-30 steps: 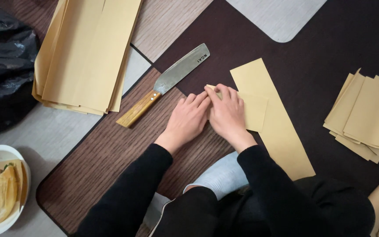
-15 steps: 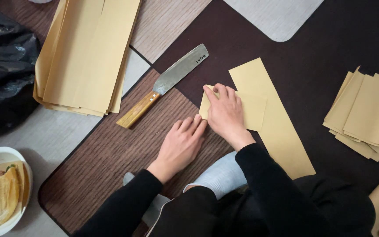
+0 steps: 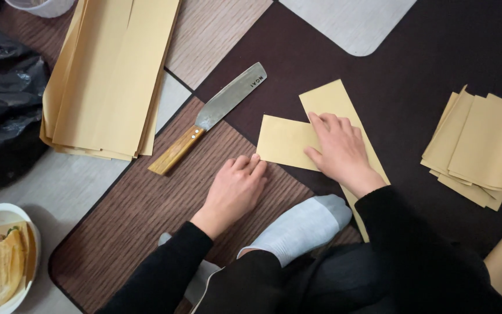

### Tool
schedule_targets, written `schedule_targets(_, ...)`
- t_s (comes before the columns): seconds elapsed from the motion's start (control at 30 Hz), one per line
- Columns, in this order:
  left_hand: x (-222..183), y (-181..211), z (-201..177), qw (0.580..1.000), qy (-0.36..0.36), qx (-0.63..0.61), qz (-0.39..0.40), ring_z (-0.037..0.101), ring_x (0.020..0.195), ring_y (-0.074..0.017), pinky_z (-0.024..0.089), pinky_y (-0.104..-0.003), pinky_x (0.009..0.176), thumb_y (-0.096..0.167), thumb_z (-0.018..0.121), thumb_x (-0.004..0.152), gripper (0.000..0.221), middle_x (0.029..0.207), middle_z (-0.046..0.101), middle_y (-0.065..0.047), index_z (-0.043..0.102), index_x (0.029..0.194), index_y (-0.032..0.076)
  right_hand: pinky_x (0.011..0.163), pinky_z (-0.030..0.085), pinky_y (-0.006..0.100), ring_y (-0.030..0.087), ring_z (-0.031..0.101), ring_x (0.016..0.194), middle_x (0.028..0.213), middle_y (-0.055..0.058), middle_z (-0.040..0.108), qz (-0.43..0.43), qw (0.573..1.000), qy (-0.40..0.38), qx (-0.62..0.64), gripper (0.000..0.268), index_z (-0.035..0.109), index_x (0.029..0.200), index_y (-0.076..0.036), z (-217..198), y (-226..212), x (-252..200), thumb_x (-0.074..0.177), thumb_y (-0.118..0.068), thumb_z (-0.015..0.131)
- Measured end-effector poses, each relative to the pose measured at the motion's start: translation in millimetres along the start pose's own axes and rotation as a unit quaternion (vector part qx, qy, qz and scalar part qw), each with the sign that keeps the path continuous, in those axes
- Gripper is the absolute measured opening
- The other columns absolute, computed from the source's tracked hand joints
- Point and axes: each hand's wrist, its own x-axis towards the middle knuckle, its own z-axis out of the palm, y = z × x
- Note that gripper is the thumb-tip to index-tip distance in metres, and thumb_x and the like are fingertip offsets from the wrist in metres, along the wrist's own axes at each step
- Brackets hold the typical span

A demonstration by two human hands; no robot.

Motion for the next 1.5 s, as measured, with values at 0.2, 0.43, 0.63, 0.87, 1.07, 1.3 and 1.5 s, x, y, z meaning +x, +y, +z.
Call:
schedule_targets(0.2,0,1,0,0.999,-0.024,-0.018,-0.028,0.071,0.123,-0.0294,0.054,-0.043,0.094,0.032,0.066,0.106,0.035,0.133,0.082,-0.015,0.074,0.133,0.01,0.116,0.045,0.061,0.039,0.057,0.134,0.14,0.013,0.06,0.015,1.0,0.012,0.008,0.083,0.055,0.169,-0.016,-18,-10,-6,0.098,-0.051,0.079)
schedule_targets(0.43,-2,-5,19,0.998,-0.018,-0.039,-0.048,0.072,0.121,-0.0309,0.055,-0.042,0.088,0.031,0.066,0.108,0.034,0.13,0.083,-0.015,0.074,0.132,0.009,0.116,0.042,0.057,0.034,0.057,0.131,0.127,0.009,0.066,0.063,0.995,-0.003,0.075,0.064,0.069,0.154,-0.018,12,10,-1,0.101,-0.054,0.076)
schedule_targets(0.63,9,-1,-6,0.979,-0.006,-0.147,-0.143,0.074,0.115,-0.0333,0.062,-0.045,0.089,0.03,0.07,0.107,0.038,0.11,0.085,-0.012,0.074,0.139,0.013,0.108,0.052,0.06,0.041,0.073,0.128,0.126,0.012,0.079,0.104,0.979,-0.033,0.174,0.033,0.076,0.135,-0.02,-5,3,-10,0.104,-0.031,0.071)
schedule_targets(0.87,21,-14,13,0.897,0.042,-0.345,-0.275,0.071,0.126,-0.0491,0.059,-0.063,0.103,0.032,0.075,0.105,0.068,0.132,0.076,-0.022,0.055,0.166,0.011,0.115,0.054,0.064,0.05,0.072,0.135,0.136,0.019,0.082,0.098,0.957,-0.039,0.269,0.036,0.075,0.138,-0.019,-26,-3,-20,0.102,-0.026,0.073)
schedule_targets(1.07,21,-17,49,0.814,0.087,-0.478,-0.317,0.084,0.095,-0.0315,0.067,-0.046,0.085,0.032,0.082,0.105,0.036,0.099,0.088,-0.013,0.081,0.136,0.015,0.118,0.053,0.066,0.051,0.069,0.139,0.142,0.024,0.08,0.117,0.944,-0.014,0.308,0.041,0.074,0.141,-0.013,-29,-9,-31,0.102,-0.025,0.074)
schedule_targets(1.3,28,-33,37,0.709,0.115,-0.624,-0.307,0.079,0.069,-0.017,0.065,-0.03,0.07,0.018,0.08,0.106,0.026,0.085,0.083,-0.008,0.08,0.129,0.006,0.126,0.052,0.058,0.041,0.07,0.145,0.143,0.018,0.083,0.148,0.914,0.016,0.378,0.047,0.077,0.147,-0.015,7,-4,-19,0.103,-0.03,0.079)
schedule_targets(1.5,30,-26,-13,0.802,0.116,-0.495,-0.313,0.055,0.064,-0.0084,0.045,-0.026,0.061,0.025,0.077,0.105,0.021,0.074,0.067,0.003,0.082,0.098,0.006,0.111,0.065,0.046,0.027,0.08,0.132,0.142,0.012,0.083,0.242,0.884,-0.038,0.398,0.038,0.074,0.146,-0.01,-50,-56,-40,0.109,-0.016,0.066)
